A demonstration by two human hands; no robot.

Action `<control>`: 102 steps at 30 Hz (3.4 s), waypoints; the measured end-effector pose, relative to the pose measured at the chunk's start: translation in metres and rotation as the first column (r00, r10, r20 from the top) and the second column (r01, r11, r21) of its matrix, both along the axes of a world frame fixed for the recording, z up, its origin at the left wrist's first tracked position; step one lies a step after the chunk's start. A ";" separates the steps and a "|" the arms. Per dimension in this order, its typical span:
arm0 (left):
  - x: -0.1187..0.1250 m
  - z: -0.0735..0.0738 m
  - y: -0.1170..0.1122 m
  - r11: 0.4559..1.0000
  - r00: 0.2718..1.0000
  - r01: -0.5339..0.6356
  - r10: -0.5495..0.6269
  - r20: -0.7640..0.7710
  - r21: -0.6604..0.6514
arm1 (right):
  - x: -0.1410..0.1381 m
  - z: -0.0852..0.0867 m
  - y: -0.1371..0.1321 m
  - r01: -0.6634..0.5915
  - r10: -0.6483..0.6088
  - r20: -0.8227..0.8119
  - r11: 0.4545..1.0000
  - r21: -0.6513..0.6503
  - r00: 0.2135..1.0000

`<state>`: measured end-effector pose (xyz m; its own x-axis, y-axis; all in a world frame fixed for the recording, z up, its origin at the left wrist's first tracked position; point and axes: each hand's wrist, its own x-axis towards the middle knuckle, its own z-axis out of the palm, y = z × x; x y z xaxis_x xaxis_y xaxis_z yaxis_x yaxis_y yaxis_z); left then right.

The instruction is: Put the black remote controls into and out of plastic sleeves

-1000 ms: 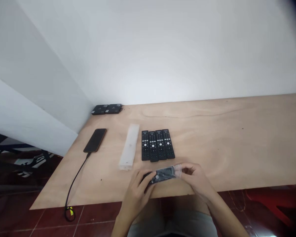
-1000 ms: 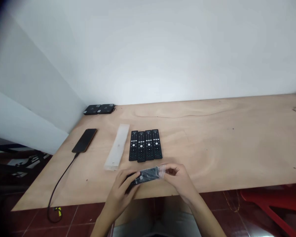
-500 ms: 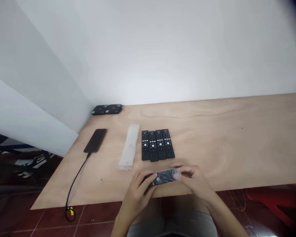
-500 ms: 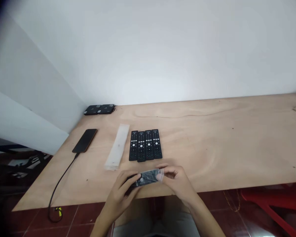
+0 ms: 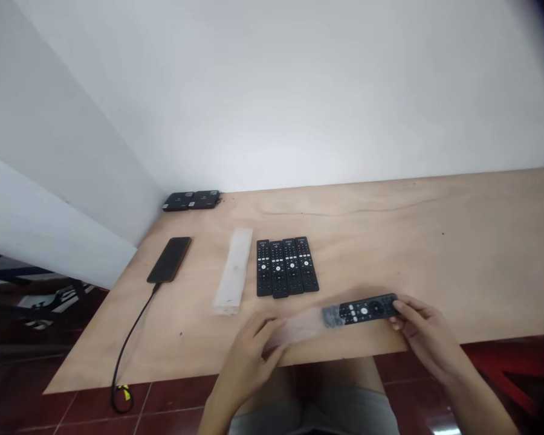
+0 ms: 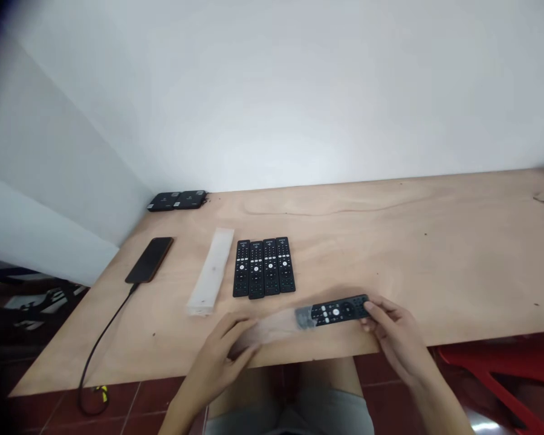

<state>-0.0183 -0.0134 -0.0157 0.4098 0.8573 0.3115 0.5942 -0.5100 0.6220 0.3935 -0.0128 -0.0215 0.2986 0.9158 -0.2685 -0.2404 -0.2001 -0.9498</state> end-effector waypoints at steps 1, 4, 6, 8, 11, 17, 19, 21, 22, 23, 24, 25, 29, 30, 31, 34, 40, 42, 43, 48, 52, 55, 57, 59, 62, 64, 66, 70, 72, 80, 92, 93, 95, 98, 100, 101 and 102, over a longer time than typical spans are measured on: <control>-0.001 0.002 0.000 1.000 1.000 0.000 0.000 -0.002 -0.024 | 0.012 -0.002 -0.001 0.061 -0.061 -0.013 0.998 0.011 0.998; -0.002 0.005 0.001 0.999 1.000 -0.016 0.016 0.004 -0.047 | 0.037 -0.009 -0.002 0.212 -0.212 -0.006 0.976 0.046 0.977; -0.002 0.006 0.003 0.999 0.999 -0.033 0.034 0.014 -0.037 | 0.042 -0.011 -0.001 0.266 -0.269 0.043 0.961 0.076 0.962; -0.001 0.005 0.005 0.999 0.999 -0.050 0.050 0.017 -0.018 | 0.036 -0.011 0.002 0.244 -0.254 0.133 0.966 0.088 0.958; 0.002 0.001 0.007 0.999 0.999 -0.047 0.047 -0.004 0.018 | 0.013 -0.005 0.015 0.095 -0.105 0.314 0.994 0.048 0.943; 0.004 -0.004 0.005 0.998 0.998 -0.036 0.038 -0.048 0.043 | -0.040 0.012 0.053 -0.157 0.127 0.528 0.987 0.013 0.840; 0.004 -0.004 0.004 0.999 0.998 -0.033 0.035 -0.046 0.040 | -0.056 0.015 0.066 -0.230 0.195 0.568 0.973 -0.010 0.800; 0.004 -0.004 0.004 0.999 0.999 -0.030 0.031 -0.036 0.041 | -0.069 0.018 0.078 -0.289 0.248 0.593 0.957 -0.027 0.766; 0.004 -0.004 0.004 0.999 0.999 -0.032 0.033 -0.029 0.043 | -0.074 0.019 0.083 -0.310 0.264 0.620 0.950 -0.034 0.739; 0.004 -0.004 0.004 0.998 0.999 -0.034 0.035 -0.022 0.045 | -0.079 0.020 0.086 -0.317 0.265 0.660 0.948 -0.043 0.703; 0.004 -0.004 0.004 0.998 0.999 -0.039 0.040 -0.016 0.048 | -0.083 0.021 0.088 -0.305 0.247 0.710 0.951 -0.048 0.659; 0.004 -0.004 0.004 0.998 0.999 -0.044 0.045 -0.011 0.050 | -0.087 0.024 0.087 -0.281 0.215 0.761 0.959 -0.045 0.612; 0.006 -0.002 0.004 0.996 0.998 -0.068 0.069 -0.010 0.057 | -0.110 0.038 0.062 -0.313 0.092 0.854 0.946 0.086 0.512; 0.006 -0.002 0.004 0.996 0.997 -0.070 0.071 -0.011 0.057 | -0.117 0.041 0.052 -0.395 0.125 0.850 0.913 0.103 0.511; 0.006 -0.001 0.004 0.996 0.997 -0.069 0.070 -0.014 0.053 | -0.125 0.043 0.041 -0.499 0.179 0.847 0.859 0.114 0.501; 0.004 -0.002 0.004 0.996 0.996 -0.081 0.081 -0.019 0.029 | -0.140 0.038 0.016 -0.740 0.330 0.870 0.671 0.057 0.366; -0.017 -0.011 0.005 0.978 0.983 -0.185 0.186 -0.001 -0.096 | -0.114 0.006 0.006 -0.714 0.235 0.905 0.692 0.101 0.356; -0.023 -0.012 0.005 0.965 0.975 -0.211 0.219 0.035 -0.156 | -0.100 0.001 0.007 -0.704 0.223 0.912 0.704 0.094 0.344; -0.026 -0.012 0.005 0.957 0.970 -0.221 0.236 0.059 -0.187 | -0.093 0.000 0.007 -0.699 0.217 0.916 0.710 0.089 0.337; -0.028 -0.002 0.005 0.920 0.934 -0.258 0.316 0.167 -0.296 | -0.068 -0.002 0.006 -0.631 0.175 0.926 0.771 0.083 0.335; -0.025 0.004 0.003 0.850 0.845 -0.297 0.446 0.295 -0.434 | -0.057 -0.006 0.004 -0.599 0.218 0.913 0.800 0.035 0.345; -0.023 0.003 0.001 0.812 0.723 -0.295 0.534 0.437 -0.503 | -0.051 -0.008 0.005 -0.576 0.249 0.896 0.817 0.009 0.367; -0.023 0.003 0.001 0.810 0.676 -0.322 0.559 0.480 -0.490 | -0.046 -0.005 0.008 -0.581 0.283 0.885 0.814 -0.017 0.370; -0.023 0.005 0.002 0.817 0.670 -0.346 0.560 0.487 -0.462 | -0.042 0.003 0.013 -0.608 0.323 0.878 0.793 -0.047 0.354; -0.023 0.013 0.003 0.837 0.692 -0.365 0.537 0.483 -0.407 | -0.045 0.024 0.022 -0.662 0.373 0.861 0.748 -0.057 0.347; -0.023 0.019 0.004 0.856 0.721 -0.367 0.509 0.470 -0.364 | -0.057 0.041 0.028 -0.690 0.405 0.832 0.723 -0.038 0.379; -0.024 0.025 0.002 0.877 0.759 -0.354 0.472 0.449 -0.324 | -0.077 0.057 0.032 -0.741 0.461 0.795 0.671 -0.022 0.394; -0.029 0.038 -0.004 0.938 0.799 -0.281 0.346 0.492 -0.204 | -0.113 0.077 0.043 -0.889 0.575 0.773 0.457 -0.032 0.268; -0.029 0.043 -0.007 0.937 0.744 -0.308 0.346 0.571 -0.165 | -0.125 0.077 0.047 -0.907 0.644 0.712 0.421 -0.025 0.279; 0.016 0.018 -0.011 0.809 0.562 -0.341 0.583 0.586 -0.478 | -0.188 0.028 0.036 -0.616 0.554 0.274 0.743 0.263 0.786; -0.053 0.049 0.065 0.784 0.685 -0.546 0.620 0.382 -0.295 | -0.192 0.012 0.031 -0.664 0.496 0.512 0.715 0.217 0.701; -0.061 0.049 0.081 0.793 0.712 -0.549 0.610 0.349 -0.266 | -0.192 0.012 0.031 -0.678 0.495 0.534 0.701 0.222 0.686; -0.075 0.044 0.110 0.789 0.741 -0.574 0.614 0.271 -0.219 | -0.192 0.012 0.030 -0.696 0.494 0.558 0.681 0.228 0.667; -0.087 0.032 0.140 0.785 0.763 -0.593 0.619 0.185 -0.180 | -0.192 0.014 0.029 -0.702 0.489 0.575 0.675 0.228 0.656; -0.090 0.026 0.149 0.788 0.778 -0.597 0.614 0.130 -0.149 | -0.191 0.016 0.028 -0.701 0.487 0.578 0.677 0.225 0.655; -0.091 0.025 0.150 0.791 0.785 -0.596 0.610 0.105 -0.134 | -0.191 0.017 0.028 -0.701 0.486 0.579 0.676 0.226 0.655; -0.092 0.024 0.150 0.796 0.792 -0.594 0.604 0.084 -0.120 | -0.191 0.018 0.028 -0.702 0.485 0.579 0.675 0.230 0.656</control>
<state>-0.1104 0.1367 0.0087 -0.2280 0.9437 0.2398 0.6870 -0.0187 0.7264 0.2029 0.0157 -0.0031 -0.3719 0.9120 0.1729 0.2477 0.2770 -0.9284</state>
